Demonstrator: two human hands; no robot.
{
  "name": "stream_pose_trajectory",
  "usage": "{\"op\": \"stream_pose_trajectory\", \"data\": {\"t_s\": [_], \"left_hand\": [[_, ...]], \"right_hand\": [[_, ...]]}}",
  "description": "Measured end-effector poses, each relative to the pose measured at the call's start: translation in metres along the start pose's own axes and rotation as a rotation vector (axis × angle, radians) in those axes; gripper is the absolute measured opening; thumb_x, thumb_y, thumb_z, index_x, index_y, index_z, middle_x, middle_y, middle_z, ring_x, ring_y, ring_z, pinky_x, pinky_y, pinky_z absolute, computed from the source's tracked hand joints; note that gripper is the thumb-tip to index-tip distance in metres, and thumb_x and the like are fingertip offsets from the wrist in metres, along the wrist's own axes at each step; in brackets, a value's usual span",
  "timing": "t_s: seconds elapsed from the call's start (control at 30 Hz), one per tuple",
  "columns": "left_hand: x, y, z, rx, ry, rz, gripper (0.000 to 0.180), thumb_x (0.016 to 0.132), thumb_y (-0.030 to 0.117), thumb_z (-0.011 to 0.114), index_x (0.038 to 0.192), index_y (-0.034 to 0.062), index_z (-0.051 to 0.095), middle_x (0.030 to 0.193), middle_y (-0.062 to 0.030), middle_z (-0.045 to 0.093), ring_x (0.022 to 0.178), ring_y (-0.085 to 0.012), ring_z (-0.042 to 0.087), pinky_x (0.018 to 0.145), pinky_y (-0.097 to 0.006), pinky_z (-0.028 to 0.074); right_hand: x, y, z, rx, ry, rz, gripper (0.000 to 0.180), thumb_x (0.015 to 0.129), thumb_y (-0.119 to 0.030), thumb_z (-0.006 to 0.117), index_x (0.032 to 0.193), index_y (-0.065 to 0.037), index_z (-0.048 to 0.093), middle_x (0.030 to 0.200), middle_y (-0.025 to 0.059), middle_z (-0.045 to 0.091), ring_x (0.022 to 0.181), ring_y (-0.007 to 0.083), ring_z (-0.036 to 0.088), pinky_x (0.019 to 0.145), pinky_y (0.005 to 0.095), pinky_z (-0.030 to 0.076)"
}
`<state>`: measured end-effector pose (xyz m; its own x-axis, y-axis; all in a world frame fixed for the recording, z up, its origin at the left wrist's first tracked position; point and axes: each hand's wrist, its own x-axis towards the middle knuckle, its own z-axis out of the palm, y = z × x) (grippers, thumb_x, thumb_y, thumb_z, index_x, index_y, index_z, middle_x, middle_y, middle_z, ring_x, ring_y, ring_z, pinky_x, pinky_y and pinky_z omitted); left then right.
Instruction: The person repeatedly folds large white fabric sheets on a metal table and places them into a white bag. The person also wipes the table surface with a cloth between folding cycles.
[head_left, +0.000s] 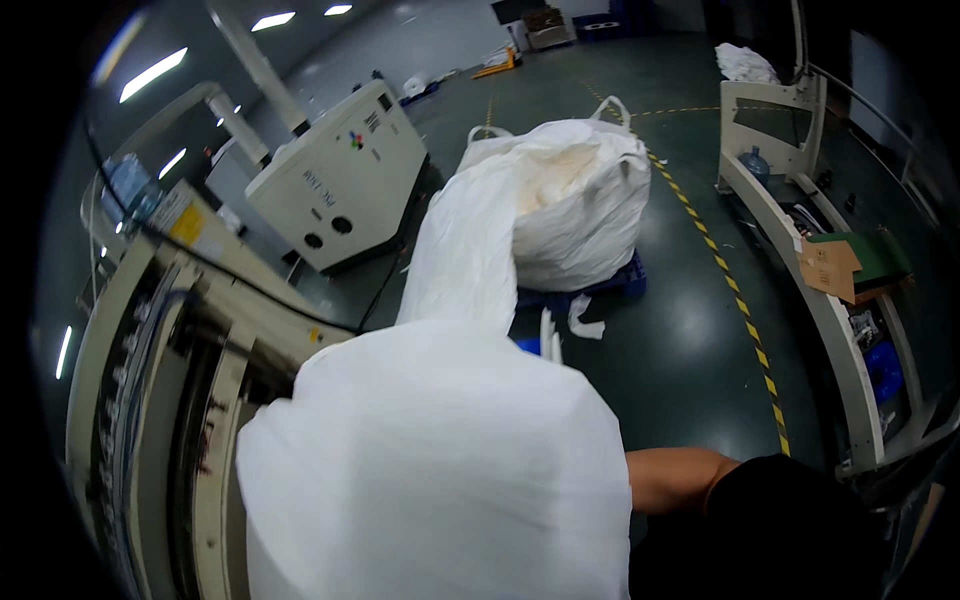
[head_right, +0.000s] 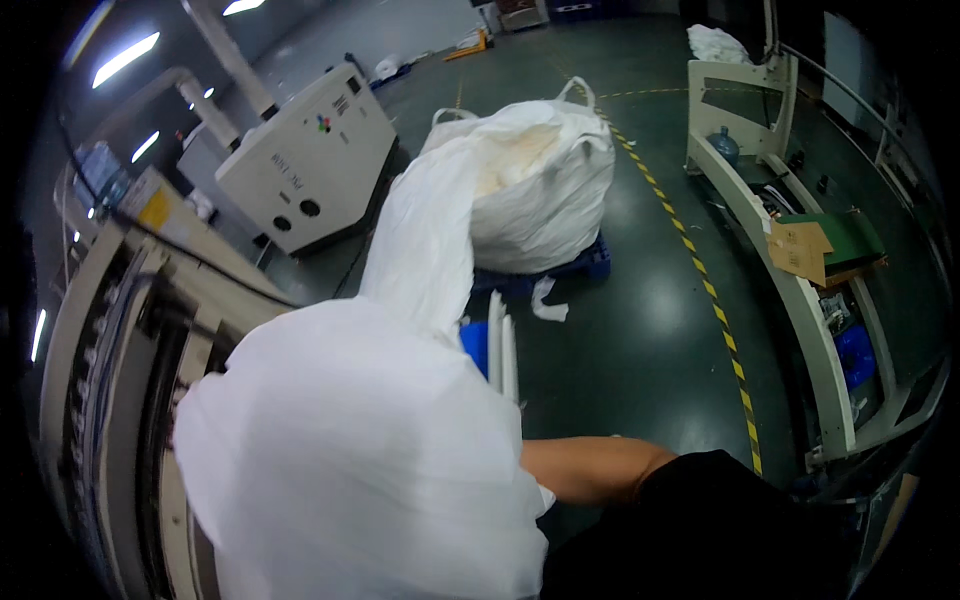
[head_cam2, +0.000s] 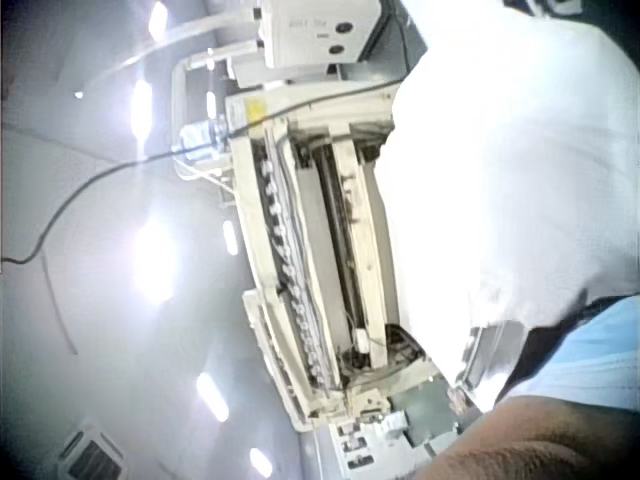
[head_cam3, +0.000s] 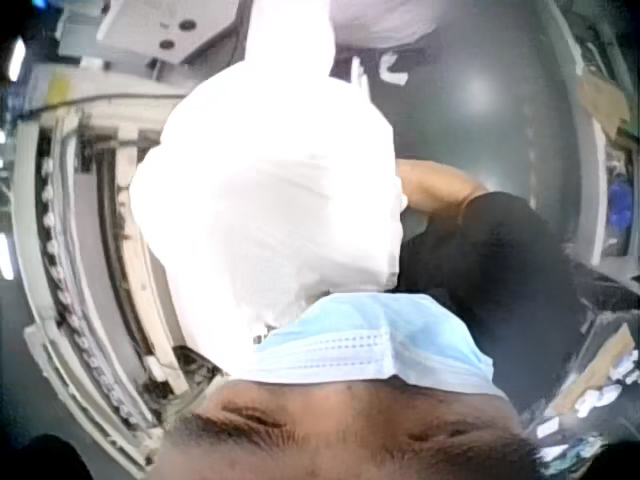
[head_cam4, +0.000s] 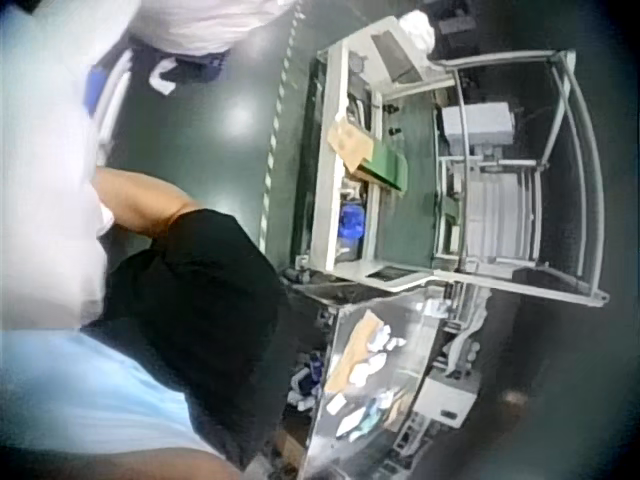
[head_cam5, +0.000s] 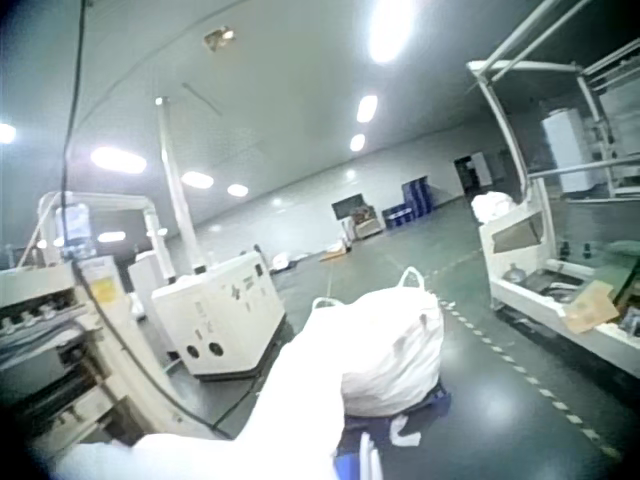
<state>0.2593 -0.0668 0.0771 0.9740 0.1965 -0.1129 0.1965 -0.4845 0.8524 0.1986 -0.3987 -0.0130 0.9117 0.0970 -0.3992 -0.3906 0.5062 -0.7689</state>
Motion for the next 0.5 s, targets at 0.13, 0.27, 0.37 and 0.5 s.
{"op": "stream_pose_trajectory", "data": {"t_s": [0.13, 0.27, 0.37, 0.5], "left_hand": [[0.032, 0.096, 0.085, 0.026, 0.037, 0.131, 0.058, 0.093, 0.043, 0.044, 0.125, -0.0053, 0.052, 0.118, -0.0184, 0.060, 0.107, -0.0292, 0.057, 0.093, -0.037, 0.043], [0.060, 0.188, 0.158, 0.026, 0.036, 0.258, 0.058, 0.093, 0.042, 0.045, 0.125, -0.0053, 0.051, 0.118, -0.0185, 0.060, 0.107, -0.0294, 0.057, 0.093, -0.037, 0.043], [0.078, 0.247, 0.202, 0.028, 0.041, 0.360, 0.057, 0.093, 0.042, 0.045, 0.125, -0.0053, 0.051, 0.118, -0.0185, 0.060, 0.107, -0.0295, 0.057, 0.093, -0.037, 0.043], [0.115, 0.321, 0.269, 0.032, 0.046, 0.491, 0.057, 0.093, 0.041, 0.046, 0.125, -0.0054, 0.051, 0.119, -0.0186, 0.059, 0.107, -0.0296, 0.057, 0.093, -0.037, 0.043]], "right_hand": [[0.014, -0.061, -0.082, -0.072, 0.081, -0.068, 0.062, 0.091, -0.051, 0.044, 0.131, -0.003, 0.047, 0.121, 0.0176, 0.056, 0.110, 0.0284, 0.055, 0.096, 0.0399, 0.040], [0.036, -0.138, -0.127, -0.146, 0.060, -0.188, 0.060, 0.092, -0.049, 0.044, 0.131, -0.003, 0.047, 0.120, 0.0172, 0.057, 0.109, 0.0276, 0.055, 0.096, 0.0392, 0.040], [0.060, -0.198, -0.142, -0.211, -0.012, -0.319, 0.059, 0.092, -0.048, 0.044, 0.130, -0.003, 0.047, 0.119, 0.0168, 0.057, 0.109, 0.0271, 0.055, 0.095, 0.0386, 0.041], [0.105, -0.289, -0.150, -0.314, -0.117, -0.551, 0.057, 0.093, -0.047, 0.044, 0.130, -0.004, 0.048, 0.118, 0.0164, 0.057, 0.109, 0.0263, 0.055, 0.095, 0.0378, 0.041]]}}
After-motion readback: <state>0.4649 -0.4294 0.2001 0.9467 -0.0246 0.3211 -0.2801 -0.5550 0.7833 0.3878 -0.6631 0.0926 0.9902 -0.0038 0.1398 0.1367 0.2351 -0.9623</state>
